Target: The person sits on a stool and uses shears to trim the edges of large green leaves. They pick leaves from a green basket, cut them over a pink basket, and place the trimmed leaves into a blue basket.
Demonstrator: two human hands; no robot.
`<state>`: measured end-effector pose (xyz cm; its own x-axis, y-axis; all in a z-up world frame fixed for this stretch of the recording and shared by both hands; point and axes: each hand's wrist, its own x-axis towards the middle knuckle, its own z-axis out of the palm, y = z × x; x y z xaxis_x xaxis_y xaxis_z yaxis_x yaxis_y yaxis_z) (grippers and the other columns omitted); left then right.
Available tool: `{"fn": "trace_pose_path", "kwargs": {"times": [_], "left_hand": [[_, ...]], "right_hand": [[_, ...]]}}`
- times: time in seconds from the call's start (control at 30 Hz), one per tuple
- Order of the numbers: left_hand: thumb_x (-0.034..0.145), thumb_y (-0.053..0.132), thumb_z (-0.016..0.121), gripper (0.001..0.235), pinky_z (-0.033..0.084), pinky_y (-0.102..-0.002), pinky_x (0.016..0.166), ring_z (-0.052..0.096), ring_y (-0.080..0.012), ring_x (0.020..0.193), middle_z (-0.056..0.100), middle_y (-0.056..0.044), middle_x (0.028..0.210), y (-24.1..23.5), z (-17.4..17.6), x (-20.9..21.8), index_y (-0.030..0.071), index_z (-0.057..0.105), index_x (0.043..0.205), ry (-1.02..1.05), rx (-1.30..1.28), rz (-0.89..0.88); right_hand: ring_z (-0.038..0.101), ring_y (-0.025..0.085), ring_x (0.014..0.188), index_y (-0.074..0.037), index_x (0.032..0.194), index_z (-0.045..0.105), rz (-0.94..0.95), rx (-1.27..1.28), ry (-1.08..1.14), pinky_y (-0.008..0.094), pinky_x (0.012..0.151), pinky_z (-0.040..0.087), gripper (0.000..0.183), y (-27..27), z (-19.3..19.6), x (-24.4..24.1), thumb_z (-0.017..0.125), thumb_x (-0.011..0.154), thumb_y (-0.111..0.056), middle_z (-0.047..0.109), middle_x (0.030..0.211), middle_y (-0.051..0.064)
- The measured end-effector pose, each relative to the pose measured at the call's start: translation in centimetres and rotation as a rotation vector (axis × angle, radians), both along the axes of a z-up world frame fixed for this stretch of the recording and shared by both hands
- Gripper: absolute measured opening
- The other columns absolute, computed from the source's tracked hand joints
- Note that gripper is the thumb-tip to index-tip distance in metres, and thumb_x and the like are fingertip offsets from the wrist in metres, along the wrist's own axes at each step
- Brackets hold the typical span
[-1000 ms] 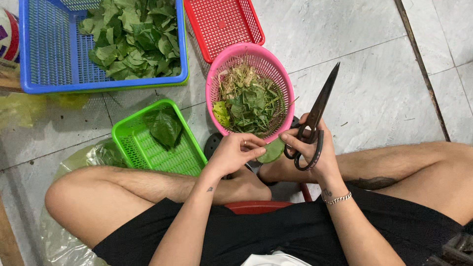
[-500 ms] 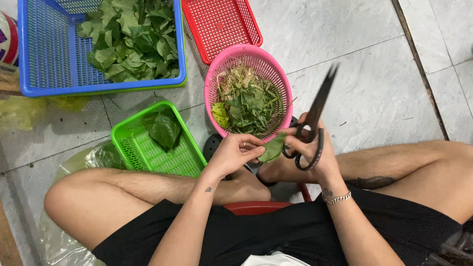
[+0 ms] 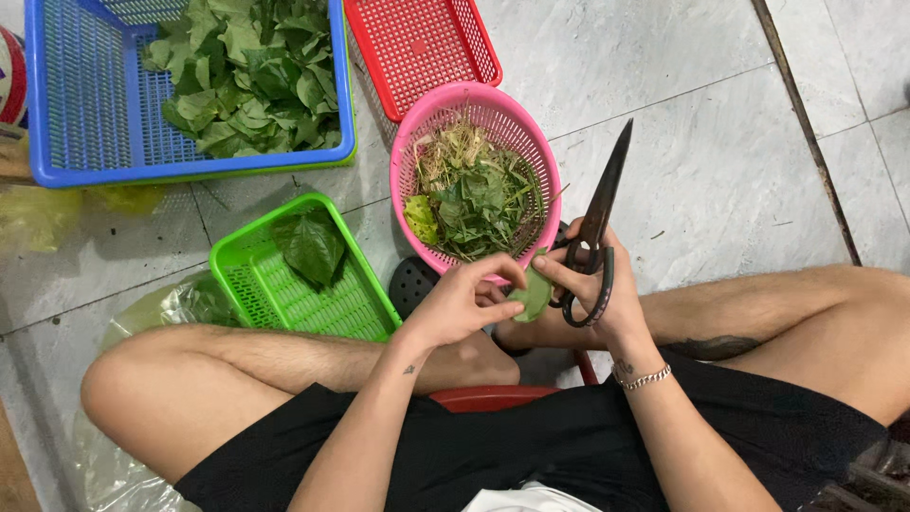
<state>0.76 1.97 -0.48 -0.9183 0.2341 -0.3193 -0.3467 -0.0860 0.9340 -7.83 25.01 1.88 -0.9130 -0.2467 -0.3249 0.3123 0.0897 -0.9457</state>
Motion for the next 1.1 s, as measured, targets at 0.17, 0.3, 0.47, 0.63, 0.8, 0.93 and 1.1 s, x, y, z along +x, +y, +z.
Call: {"fn": "trace_pose_path", "kwargs": {"times": [0.17,0.3,0.47,0.63,0.8,0.93,1.1], "left_hand": [[0.105,0.011,0.095,0.036,0.072,-0.024,0.090,0.081,-0.0110,0.101,0.088,-0.014,0.138,0.1,1.3,0.4,0.012,0.092,0.140,0.002,0.008,-0.047],[0.108,0.018,0.096,0.025,0.075,-0.031,0.084,0.084,-0.0171,0.098,0.092,-0.019,0.129,0.3,-0.1,0.0,0.011,0.097,0.132,0.045,-0.027,-0.018],[0.099,0.014,0.103,0.028,0.074,-0.030,0.095,0.086,-0.0114,0.104,0.098,-0.006,0.124,0.9,-2.8,0.3,0.017,0.100,0.127,0.051,0.017,0.019],[0.100,0.014,0.104,0.037,0.077,-0.044,0.104,0.087,-0.0274,0.118,0.093,-0.015,0.127,-0.2,-1.3,-0.6,0.017,0.097,0.137,0.133,0.009,0.183],[0.096,0.018,0.110,0.053,0.077,-0.032,0.101,0.083,-0.0114,0.115,0.086,-0.004,0.140,-1.2,-4.0,-1.7,0.021,0.095,0.147,0.117,-0.016,0.451],[0.092,0.016,0.113,0.062,0.077,-0.029,0.100,0.083,-0.0100,0.106,0.078,-0.005,0.145,-1.6,-6.7,-2.2,0.022,0.094,0.150,0.111,0.002,0.595],[0.089,0.017,0.115,0.061,0.077,-0.027,0.095,0.085,-0.0107,0.102,0.084,-0.003,0.140,-1.5,-5.8,-2.4,0.022,0.095,0.147,0.114,-0.025,0.659]], "right_hand": [[0.077,0.023,0.058,-0.006,0.138,0.059,0.008,-0.018,0.010,0.032,0.054,0.063,0.061,-0.2,0.8,0.1,0.103,0.096,0.002,0.088,0.092,0.025],[0.078,0.022,0.063,-0.004,0.138,0.059,0.027,-0.004,0.010,0.033,0.057,0.064,0.063,0.0,-0.2,0.0,0.104,0.095,0.002,0.089,0.095,0.027],[0.078,0.020,0.067,-0.006,0.140,0.059,0.022,-0.033,-0.003,0.030,0.058,0.066,0.063,0.5,-1.8,-0.2,0.104,0.097,-0.002,0.089,0.099,0.023],[0.083,0.031,0.080,-0.004,0.138,0.064,0.033,0.082,-0.018,0.041,0.062,0.070,0.039,-0.1,-2.5,1.1,0.071,0.123,-0.040,0.085,0.100,0.028],[0.083,0.033,0.082,-0.003,0.148,0.056,0.174,-0.035,-0.143,0.041,0.061,0.065,0.086,-0.4,-8.6,4.1,0.026,0.124,-0.080,0.083,0.099,0.029],[0.085,0.046,0.071,-0.002,0.132,0.062,0.387,0.303,-0.002,0.053,0.057,0.064,0.075,-2.7,-5.0,5.5,0.024,0.123,-0.066,0.082,0.079,0.031],[0.088,0.057,0.093,-0.011,0.145,0.061,0.402,0.514,0.049,0.062,0.077,0.068,0.060,-2.6,-6.6,6.5,0.026,0.129,-0.056,0.083,0.090,0.038]]}}
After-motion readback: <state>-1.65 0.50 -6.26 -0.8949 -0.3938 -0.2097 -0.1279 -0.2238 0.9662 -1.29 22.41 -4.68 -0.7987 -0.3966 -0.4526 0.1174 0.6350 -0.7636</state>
